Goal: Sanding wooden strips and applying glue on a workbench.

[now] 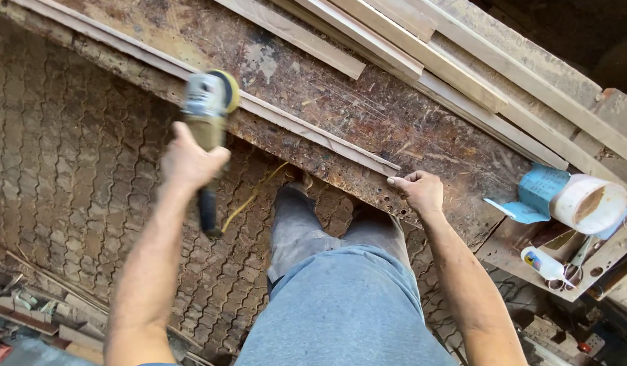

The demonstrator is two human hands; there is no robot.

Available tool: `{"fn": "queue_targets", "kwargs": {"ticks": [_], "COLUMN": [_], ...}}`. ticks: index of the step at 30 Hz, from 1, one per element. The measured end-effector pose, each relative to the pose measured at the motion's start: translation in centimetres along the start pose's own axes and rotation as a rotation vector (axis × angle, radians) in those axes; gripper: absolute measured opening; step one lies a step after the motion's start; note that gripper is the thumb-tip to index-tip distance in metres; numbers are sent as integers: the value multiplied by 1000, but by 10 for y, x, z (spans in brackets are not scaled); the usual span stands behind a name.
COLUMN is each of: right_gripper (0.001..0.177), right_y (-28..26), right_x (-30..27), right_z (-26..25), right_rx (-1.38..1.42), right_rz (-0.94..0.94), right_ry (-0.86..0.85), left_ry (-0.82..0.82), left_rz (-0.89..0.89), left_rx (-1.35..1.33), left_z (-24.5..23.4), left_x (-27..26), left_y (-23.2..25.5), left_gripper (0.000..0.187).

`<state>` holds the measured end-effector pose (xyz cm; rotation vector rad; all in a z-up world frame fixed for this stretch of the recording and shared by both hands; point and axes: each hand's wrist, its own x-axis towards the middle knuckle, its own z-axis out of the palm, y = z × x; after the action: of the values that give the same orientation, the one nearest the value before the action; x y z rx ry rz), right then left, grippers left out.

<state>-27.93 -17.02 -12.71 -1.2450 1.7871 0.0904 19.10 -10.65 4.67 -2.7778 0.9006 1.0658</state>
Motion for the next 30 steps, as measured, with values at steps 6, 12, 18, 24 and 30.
{"fn": "queue_targets", "kwargs": {"ticks": [6,12,18,24,30], "right_gripper": [45,40,32,57,68], "right_y": [-3,12,8,-120,-235], "right_x": [-1,-12,-34,-49,-49], "right_z": [-3,-10,-8,43,123], "right_rx": [-49,17,-266,-363,-521], "right_rz": [-52,-197,-640,-1153,-1042], "right_ry": [26,-19,344,326,165], "left_ry": [-167,-152,-96,32,468], "left_rz": [264,605,426,140,409], "left_rx": [252,171,-209,-849,-1291], "left_z": [99,172,121,28,-36], "left_x": [-69,-130,-156,-161,-154], "left_y": [39,45,3,-76,-167], "left_gripper": [81,73,64,59,54]}}
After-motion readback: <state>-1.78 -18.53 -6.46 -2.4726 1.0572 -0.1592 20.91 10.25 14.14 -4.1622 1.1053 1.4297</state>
